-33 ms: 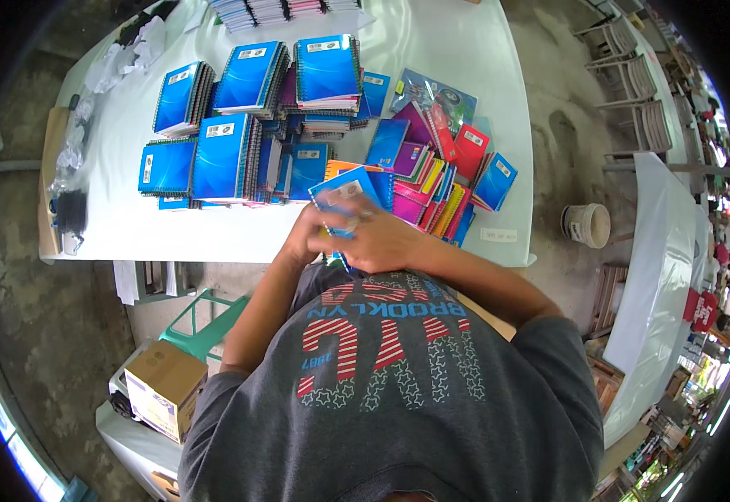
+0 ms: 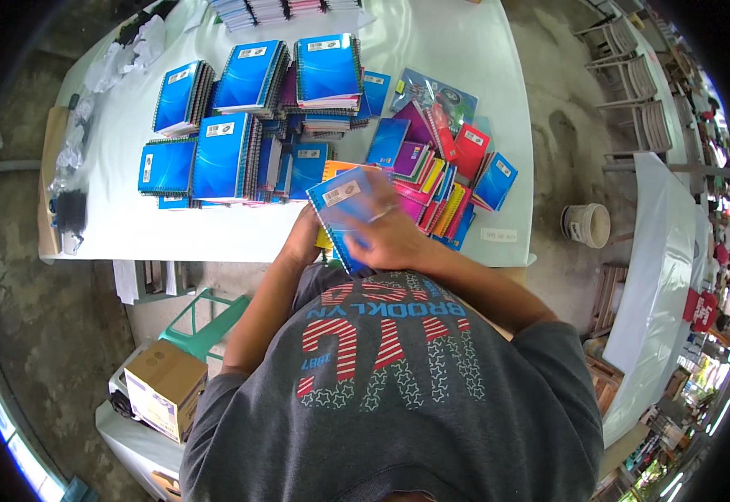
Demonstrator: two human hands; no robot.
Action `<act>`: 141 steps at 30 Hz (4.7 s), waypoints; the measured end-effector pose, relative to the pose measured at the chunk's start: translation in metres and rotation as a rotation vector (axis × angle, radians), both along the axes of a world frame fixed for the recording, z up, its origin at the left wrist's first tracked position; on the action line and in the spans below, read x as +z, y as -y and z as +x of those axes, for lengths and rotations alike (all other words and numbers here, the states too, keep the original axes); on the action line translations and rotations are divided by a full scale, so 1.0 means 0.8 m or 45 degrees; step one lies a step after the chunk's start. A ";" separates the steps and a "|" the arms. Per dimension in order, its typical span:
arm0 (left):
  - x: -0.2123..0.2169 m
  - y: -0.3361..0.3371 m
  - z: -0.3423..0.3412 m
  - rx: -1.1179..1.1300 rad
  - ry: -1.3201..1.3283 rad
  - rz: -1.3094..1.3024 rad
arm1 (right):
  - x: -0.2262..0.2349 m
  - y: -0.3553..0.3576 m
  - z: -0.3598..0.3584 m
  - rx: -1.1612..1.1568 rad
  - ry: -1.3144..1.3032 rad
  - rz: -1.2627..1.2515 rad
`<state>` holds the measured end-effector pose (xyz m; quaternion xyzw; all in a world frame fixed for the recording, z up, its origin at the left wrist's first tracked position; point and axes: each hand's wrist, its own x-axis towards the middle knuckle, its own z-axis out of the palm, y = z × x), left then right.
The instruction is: The person organizes stacks of notebooks on a table, sorts through different colored notebooks, and packs them into cardboard boxes.
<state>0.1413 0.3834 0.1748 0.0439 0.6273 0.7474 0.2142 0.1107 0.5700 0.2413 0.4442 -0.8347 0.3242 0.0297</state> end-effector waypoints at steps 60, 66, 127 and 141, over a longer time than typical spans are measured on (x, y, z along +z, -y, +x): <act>-0.148 0.025 0.024 -0.269 -0.033 -0.384 | -0.234 0.031 0.114 -0.794 1.111 -0.830; -0.137 0.030 0.038 -0.217 -0.103 -0.399 | -0.237 0.031 0.120 -0.838 1.067 -0.819; -0.119 0.132 0.073 -0.128 -0.892 -0.897 | -0.223 0.009 -0.003 -1.357 -0.260 0.183; -0.140 0.146 0.077 0.055 -0.530 -1.015 | -0.187 -0.032 -0.065 -1.350 -0.169 0.305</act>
